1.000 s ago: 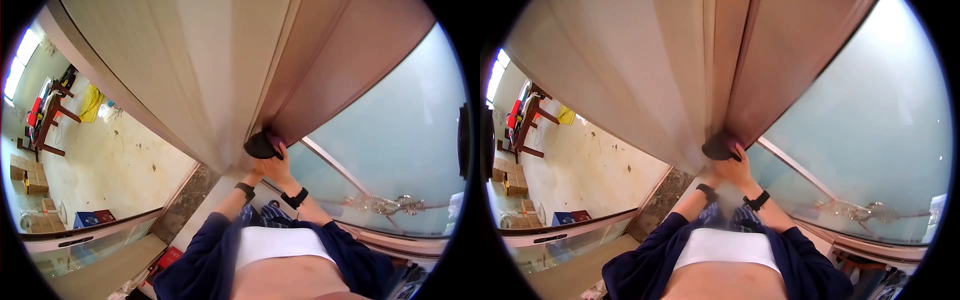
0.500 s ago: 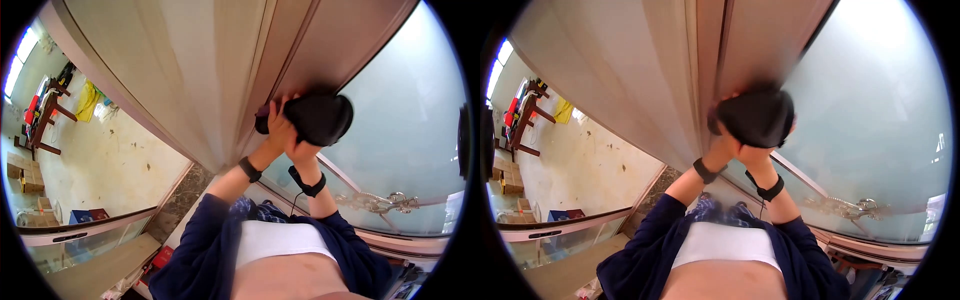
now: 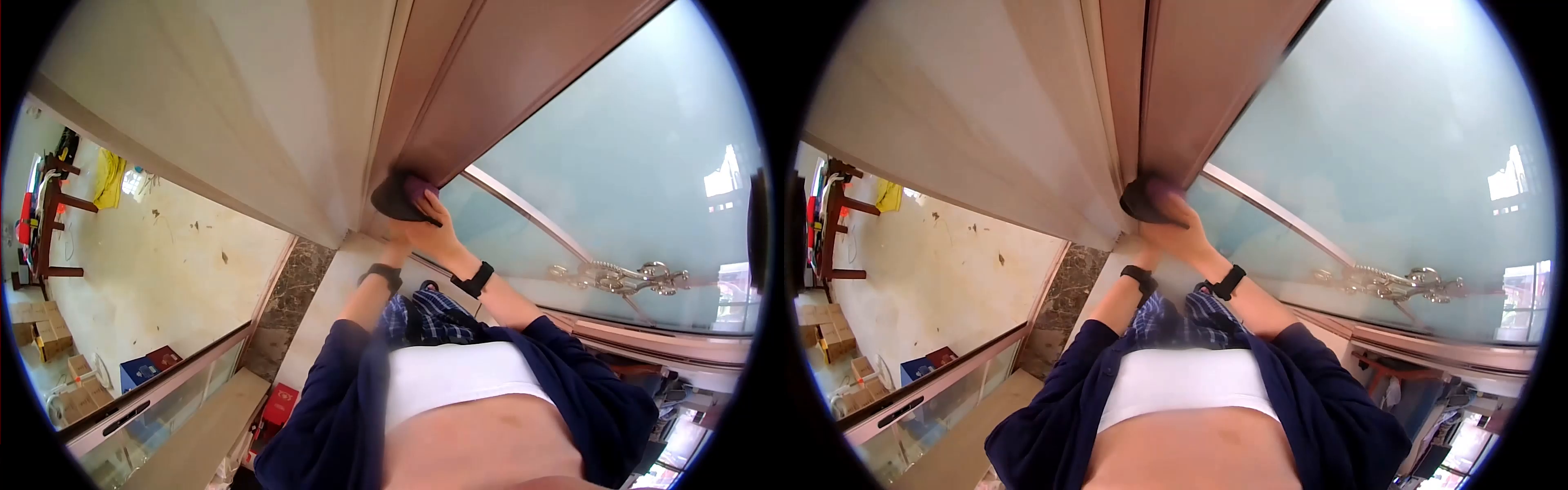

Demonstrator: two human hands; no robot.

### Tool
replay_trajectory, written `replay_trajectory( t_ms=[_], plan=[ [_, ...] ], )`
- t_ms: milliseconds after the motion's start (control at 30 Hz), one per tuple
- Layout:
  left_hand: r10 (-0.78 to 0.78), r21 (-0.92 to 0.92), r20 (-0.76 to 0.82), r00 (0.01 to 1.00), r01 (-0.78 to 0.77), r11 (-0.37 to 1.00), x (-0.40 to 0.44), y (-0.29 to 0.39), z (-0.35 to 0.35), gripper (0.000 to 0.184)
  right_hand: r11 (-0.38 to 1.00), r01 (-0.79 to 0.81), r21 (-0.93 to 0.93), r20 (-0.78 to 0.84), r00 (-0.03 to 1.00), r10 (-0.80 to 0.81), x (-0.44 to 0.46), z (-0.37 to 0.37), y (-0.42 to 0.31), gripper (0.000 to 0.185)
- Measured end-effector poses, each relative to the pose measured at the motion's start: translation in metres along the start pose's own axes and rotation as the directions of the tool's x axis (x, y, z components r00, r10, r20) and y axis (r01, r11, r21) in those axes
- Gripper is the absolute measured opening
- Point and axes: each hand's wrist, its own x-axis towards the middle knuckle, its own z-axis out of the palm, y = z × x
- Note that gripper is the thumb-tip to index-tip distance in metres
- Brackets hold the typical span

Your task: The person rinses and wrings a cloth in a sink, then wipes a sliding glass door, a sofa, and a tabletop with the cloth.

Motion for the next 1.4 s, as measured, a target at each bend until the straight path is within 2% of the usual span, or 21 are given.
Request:
replay_trajectory(
  t_ms=[67, 133, 200, 267, 333, 433, 533, 600, 667, 733, 767, 800, 867, 967, 1067, 1133, 1167, 1200, 1233, 1300, 1400],
  plan=[
    [0.049, -0.036, -0.058, 0.997, -0.051, 0.998, 0.012, 0.018, 0.000, 0.038, 0.892, 0.119, -0.436, -0.010, 0.991, -0.137, 0.010, -0.017, -0.047, 0.037],
    [0.125, -0.045, -0.171, 0.977, -0.134, 0.990, 0.041, 0.042, -0.006, 0.039, 0.570, 0.204, -0.796, 0.000, 0.941, -0.338, 0.027, -0.041, -0.092, 0.039],
    [0.224, -0.019, -0.338, 0.914, -0.245, 0.969, 0.084, 0.078, -0.020, 0.040, 0.563, 0.122, -0.817, -0.191, 0.865, -0.463, 0.043, -0.066, -0.132, 0.044],
    [0.328, 0.066, -0.520, 0.789, -0.346, 0.936, 0.131, 0.121, -0.047, 0.040, 0.745, 0.121, -0.656, -0.366, 0.812, -0.455, 0.066, -0.102, -0.185, 0.045],
    [0.393, 0.156, -0.646, 0.655, -0.390, 0.907, 0.163, 0.162, -0.084, 0.041, 0.576, 0.369, -0.729, -0.340, 0.536, -0.773, 0.095, -0.138, -0.210, 0.028],
    [0.341, 0.039, -0.692, 0.637, -0.438, 0.898, 0.172, 0.172, -0.096, 0.046, 0.472, 0.206, -0.857, -0.287, 0.570, -0.770, 0.089, -0.124, -0.210, 0.033],
    [0.246, 0.083, -0.741, 0.625, -0.279, 0.957, 0.163, 0.158, -0.088, 0.050, 0.318, 0.047, -0.947, -0.237, 0.565, -0.790, 0.107, -0.112, -0.202, 0.038],
    [0.237, 0.144, -0.691, 0.683, -0.191, 0.971, 0.137, 0.121, -0.048, 0.047, 0.540, 0.112, -0.834, -0.430, 0.480, -0.764, 0.119, -0.093, -0.166, 0.047],
    [0.162, 0.188, -0.712, 0.684, -0.038, 0.982, 0.107, 0.082, 0.006, 0.045, 0.733, 0.253, -0.632, -0.526, 0.554, -0.645, 0.103, -0.063, -0.089, 0.057],
    [-0.017, -0.050, -0.561, 0.827, -0.013, 0.999, 0.063, 0.047, 0.022, 0.046, 0.960, 0.279, -0.012, -0.432, 0.864, -0.257, 0.066, -0.035, -0.039, 0.055],
    [-0.110, -0.315, -0.353, 0.929, -0.008, 0.949, 0.035, 0.030, 0.019, 0.046, 0.939, 0.189, 0.287, -0.285, 0.953, -0.105, 0.051, -0.020, -0.017, 0.055],
    [-0.156, -0.271, -0.256, 0.954, 0.085, 0.959, 0.016, 0.014, 0.027, 0.048, 0.845, 0.021, 0.535, -0.123, 0.991, 0.053, 0.036, -0.004, 0.006, 0.055],
    [-0.269, -0.161, -0.057, 0.961, 0.257, 0.953, -0.026, -0.011, 0.045, 0.050, 0.935, -0.090, 0.342, 0.011, 0.996, 0.092, 0.010, 0.014, 0.040, 0.068],
    [-0.243, 0.202, 0.336, 0.910, 0.183, 0.962, -0.079, -0.026, 0.045, 0.051, 0.979, -0.166, 0.118, 0.163, 0.976, 0.146, -0.002, 0.031, 0.055, 0.063],
    [-0.258, 0.131, 0.404, 0.878, 0.224, 0.966, -0.115, -0.041, 0.046, 0.048, 0.986, -0.165, 0.012, 0.321, 0.935, 0.152, -0.008, 0.037, 0.076, 0.060],
    [-0.345, 0.040, 0.589, 0.731, 0.400, 0.916, -0.158, -0.099, 0.084, 0.045, 0.943, 0.034, -0.331, 0.405, 0.908, 0.110, -0.006, 0.039, 0.083, 0.058],
    [-0.369, 0.038, 0.617, 0.695, 0.442, 0.896, -0.175, -0.111, 0.076, 0.044, 0.865, 0.146, -0.480, 0.445, 0.890, 0.097, -0.005, 0.041, 0.085, 0.056],
    [-0.393, 0.039, 0.643, 0.658, 0.484, 0.874, -0.191, -0.123, 0.067, 0.043, 0.515, 0.507, -0.692, 0.572, 0.819, -0.038, -0.003, 0.043, 0.088, 0.046],
    [-0.418, 0.072, 0.610, 0.674, 0.478, 0.875, -0.206, -0.125, 0.039, 0.042, 0.392, 0.596, -0.701, 0.639, 0.769, -0.026, -0.006, 0.045, 0.095, 0.041],
    [-0.676, 0.288, 0.486, 0.554, 0.629, 0.722, -0.223, -0.119, -0.005, 0.041, 0.120, 0.739, -0.662, 0.747, 0.665, 0.024, -0.012, 0.047, 0.119, 0.032],
    [-0.808, 0.353, 0.305, 0.504, 0.728, 0.588, -0.265, -0.106, -0.072, 0.040, 0.328, 0.614, -0.718, 0.645, 0.764, -0.018, -0.049, 0.031, 0.127, 0.024]
  ],
)
